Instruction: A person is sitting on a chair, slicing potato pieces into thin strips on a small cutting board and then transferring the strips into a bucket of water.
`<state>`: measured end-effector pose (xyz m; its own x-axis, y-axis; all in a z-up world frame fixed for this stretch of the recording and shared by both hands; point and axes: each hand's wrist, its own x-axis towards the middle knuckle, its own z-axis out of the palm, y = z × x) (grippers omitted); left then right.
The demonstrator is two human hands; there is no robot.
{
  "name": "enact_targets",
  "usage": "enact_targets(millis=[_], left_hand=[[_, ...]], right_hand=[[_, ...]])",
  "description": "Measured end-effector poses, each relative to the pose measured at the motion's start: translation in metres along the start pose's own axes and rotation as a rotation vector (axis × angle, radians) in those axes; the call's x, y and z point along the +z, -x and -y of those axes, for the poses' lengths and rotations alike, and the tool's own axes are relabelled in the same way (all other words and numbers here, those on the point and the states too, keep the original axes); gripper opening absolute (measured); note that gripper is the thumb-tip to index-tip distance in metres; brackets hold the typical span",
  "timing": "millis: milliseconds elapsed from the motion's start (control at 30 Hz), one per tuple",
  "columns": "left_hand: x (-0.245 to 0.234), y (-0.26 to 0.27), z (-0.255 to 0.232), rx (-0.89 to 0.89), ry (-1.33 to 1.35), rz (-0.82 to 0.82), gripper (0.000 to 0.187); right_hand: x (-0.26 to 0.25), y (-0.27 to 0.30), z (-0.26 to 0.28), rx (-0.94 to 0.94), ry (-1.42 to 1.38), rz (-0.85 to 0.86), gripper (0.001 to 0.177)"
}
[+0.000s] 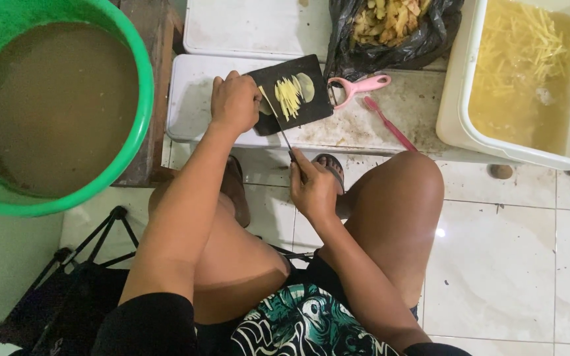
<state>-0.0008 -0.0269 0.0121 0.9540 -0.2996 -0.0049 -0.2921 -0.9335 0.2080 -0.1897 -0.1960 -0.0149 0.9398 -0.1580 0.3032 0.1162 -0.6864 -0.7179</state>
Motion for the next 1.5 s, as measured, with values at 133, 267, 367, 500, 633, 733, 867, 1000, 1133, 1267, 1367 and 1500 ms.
enact_targets(millis=[133,267,367,500,633,733,867,1000,1133,1267,1367,1500], left_hand=[[-0.007,0.002,-0.003,0.013,0.01,0.009,0.008],[-0.009,0.003,-0.002,0.017,-0.005,0.007,0.008],[-0.004,0.004,0.0,0.017,-0.012,-0.001,0.008],[0.003,0.0,0.001,0.016,-0.039,-0.016,0.008],[0.002,-0.002,0.001,0.012,-0.031,-0.032,0.01],[0.004,-0.002,0.003,0.021,-0.037,-0.022,0.01],[0.012,-0.003,0.006,0.019,-0.007,-0.023,0.01],[0.012,-0.004,0.005,0.021,-0.021,-0.05,0.009],[0.01,-0.001,0.006,0.035,0.003,-0.041,0.007],[0.009,0.003,0.007,0.101,0.012,-0.042,0.006],[0.019,0.003,0.015,0.132,-0.015,-0.059,0.006],[0.023,0.003,0.019,0.171,0.003,-0.087,0.008]], right_hand=[[0.008,-0.015,0.005,-0.018,-0.025,0.0,0.034],[0.007,-0.02,0.007,-0.03,-0.043,-0.014,0.032],[0.01,-0.013,-0.003,-0.023,-0.03,-0.011,0.031],[0.003,-0.008,-0.005,-0.025,-0.011,-0.005,0.029],[-0.017,-0.004,0.007,-0.04,0.042,-0.001,0.03],[-0.037,-0.003,0.021,-0.011,0.003,0.051,0.028],[-0.05,0.003,0.013,0.028,0.012,0.039,0.03],[-0.052,-0.003,0.014,0.036,-0.057,0.02,0.032],[-0.039,-0.015,0.021,0.043,-0.112,0.027,0.032],[-0.013,-0.024,0.018,0.05,-0.135,0.04,0.032],[0.004,-0.022,0.011,0.031,-0.124,0.05,0.032],[0.014,-0.019,0.006,0.004,-0.121,0.053,0.034]])
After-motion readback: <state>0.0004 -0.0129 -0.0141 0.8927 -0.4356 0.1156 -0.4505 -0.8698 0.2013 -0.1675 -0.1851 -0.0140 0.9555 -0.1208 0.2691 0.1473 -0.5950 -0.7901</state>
